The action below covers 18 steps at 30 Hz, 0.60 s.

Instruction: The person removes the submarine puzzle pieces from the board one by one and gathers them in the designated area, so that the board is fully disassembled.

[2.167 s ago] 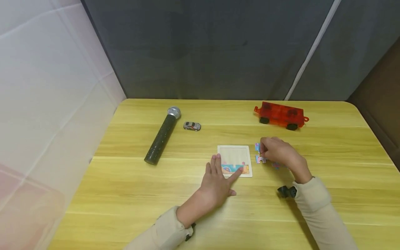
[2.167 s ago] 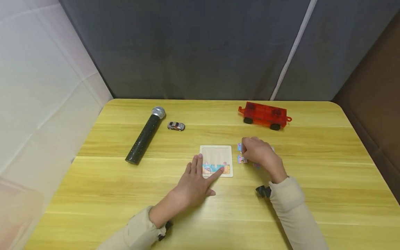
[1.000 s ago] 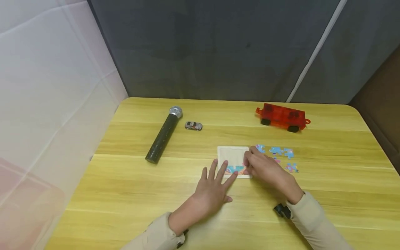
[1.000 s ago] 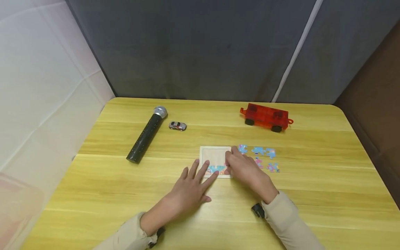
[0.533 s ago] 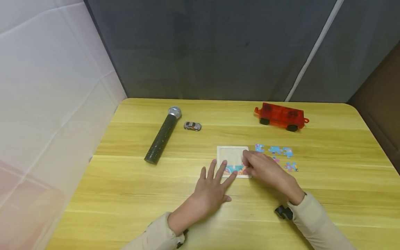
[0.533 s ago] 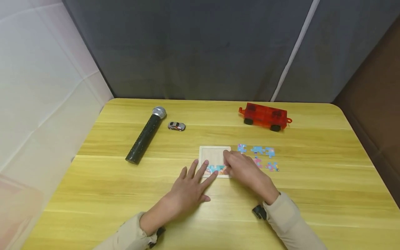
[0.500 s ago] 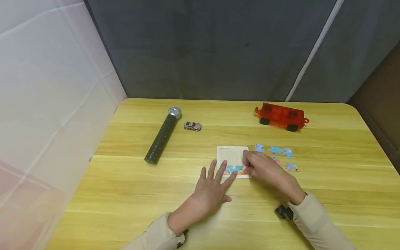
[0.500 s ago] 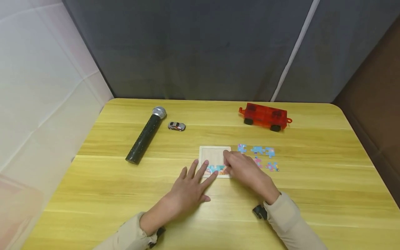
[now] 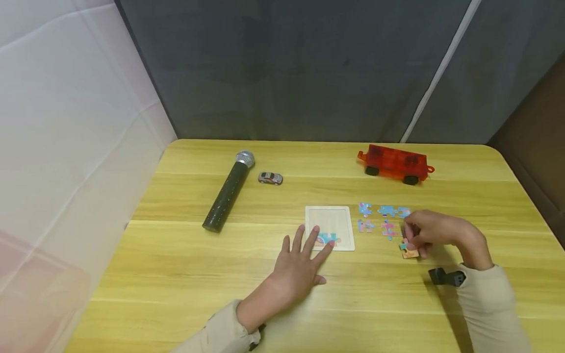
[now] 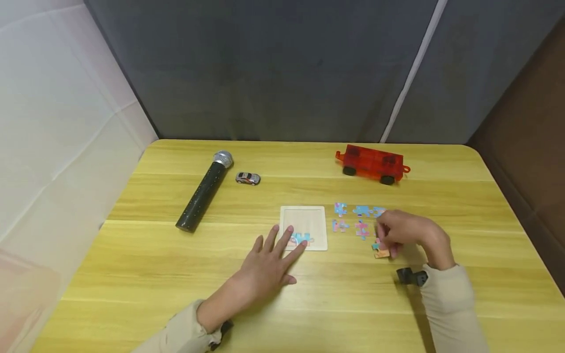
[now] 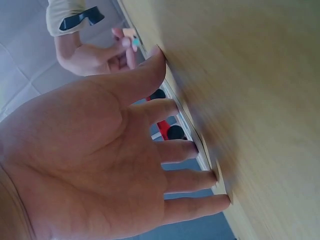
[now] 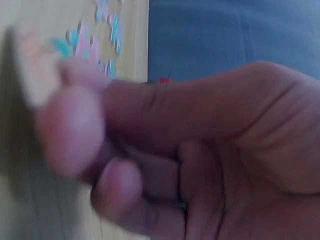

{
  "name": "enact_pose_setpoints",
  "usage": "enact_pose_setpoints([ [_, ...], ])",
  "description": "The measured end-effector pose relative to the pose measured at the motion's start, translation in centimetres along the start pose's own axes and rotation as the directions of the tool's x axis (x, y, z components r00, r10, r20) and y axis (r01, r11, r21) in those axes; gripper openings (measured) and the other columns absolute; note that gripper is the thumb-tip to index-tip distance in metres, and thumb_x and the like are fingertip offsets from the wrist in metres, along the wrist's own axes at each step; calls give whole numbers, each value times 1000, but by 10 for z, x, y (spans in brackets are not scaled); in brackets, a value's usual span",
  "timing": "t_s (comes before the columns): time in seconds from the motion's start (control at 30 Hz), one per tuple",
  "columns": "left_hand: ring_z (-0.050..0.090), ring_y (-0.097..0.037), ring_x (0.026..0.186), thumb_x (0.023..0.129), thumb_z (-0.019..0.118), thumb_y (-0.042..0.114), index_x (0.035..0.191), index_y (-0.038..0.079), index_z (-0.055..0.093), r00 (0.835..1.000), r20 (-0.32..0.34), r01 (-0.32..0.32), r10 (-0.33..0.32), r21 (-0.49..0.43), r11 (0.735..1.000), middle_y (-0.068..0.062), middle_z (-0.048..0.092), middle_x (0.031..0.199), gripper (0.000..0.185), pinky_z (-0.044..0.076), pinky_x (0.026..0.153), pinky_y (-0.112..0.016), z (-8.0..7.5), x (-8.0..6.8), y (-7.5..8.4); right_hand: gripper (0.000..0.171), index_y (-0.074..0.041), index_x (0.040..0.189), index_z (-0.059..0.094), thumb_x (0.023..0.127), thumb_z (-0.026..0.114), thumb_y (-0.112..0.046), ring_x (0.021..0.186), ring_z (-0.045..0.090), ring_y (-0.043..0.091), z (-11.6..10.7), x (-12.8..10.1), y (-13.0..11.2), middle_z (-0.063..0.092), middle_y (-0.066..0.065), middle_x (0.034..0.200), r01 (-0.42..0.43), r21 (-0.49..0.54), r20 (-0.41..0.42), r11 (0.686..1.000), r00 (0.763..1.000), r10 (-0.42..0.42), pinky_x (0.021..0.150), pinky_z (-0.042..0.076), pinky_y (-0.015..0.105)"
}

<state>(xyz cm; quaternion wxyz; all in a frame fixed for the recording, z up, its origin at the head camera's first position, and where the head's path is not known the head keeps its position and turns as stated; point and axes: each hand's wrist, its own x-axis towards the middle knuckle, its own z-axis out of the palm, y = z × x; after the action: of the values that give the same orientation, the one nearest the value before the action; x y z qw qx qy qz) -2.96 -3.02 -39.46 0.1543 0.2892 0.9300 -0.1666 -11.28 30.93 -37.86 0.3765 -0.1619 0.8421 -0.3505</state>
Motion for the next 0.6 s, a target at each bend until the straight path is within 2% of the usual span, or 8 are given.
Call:
enact_pose_setpoints([
  [0.1, 23, -39, 169, 110, 43, 67, 177, 41, 18, 1000, -1, -1, 1, 2, 1000, -9, 15, 185, 76, 40, 129, -51, 0, 0, 0, 21, -2, 82, 61, 97, 63, 12, 57, 67, 16, -1, -5, 5, 66, 7, 77, -114, 9, -9, 993, 993, 114, 56, 56, 27],
  [0.2, 23, -39, 169, 110, 43, 67, 177, 41, 18, 1000, -6, -2, 2, 2, 1000, -9, 15, 185, 76, 40, 129, -51, 1, 0, 0, 24, -2, 80, 61, 94, 56, 16, 56, 68, 16, 0, -8, 5, 67, 8, 77, -187, -34, -37, 982, 982, 186, 58, 57, 29],
  [0.37, 23, -39, 169, 110, 43, 67, 177, 41, 17, 1000, -7, -3, 3, 16, 1000, -9, 15, 185, 76, 40, 129, -51, 1, 1, -1, 30, -4, 75, 61, 94, 48, 16, 54, 68, 16, 3, -9, 3, 66, 8, 73, -232, -98, -91, 968, 970, 224, 58, 58, 32],
  [0.6, 22, -39, 169, 110, 44, 67, 177, 41, 18, 1000, -9, -2, 2, -1, 1000, -9, 14, 185, 76, 40, 129, -51, 0, 0, -2, 32, -8, 77, 46, 99, 58, 12, 53, 66, 18, 9, -6, -4, 64, 11, 71, -289, -93, -155, 953, 950, 273, 55, 54, 30],
])
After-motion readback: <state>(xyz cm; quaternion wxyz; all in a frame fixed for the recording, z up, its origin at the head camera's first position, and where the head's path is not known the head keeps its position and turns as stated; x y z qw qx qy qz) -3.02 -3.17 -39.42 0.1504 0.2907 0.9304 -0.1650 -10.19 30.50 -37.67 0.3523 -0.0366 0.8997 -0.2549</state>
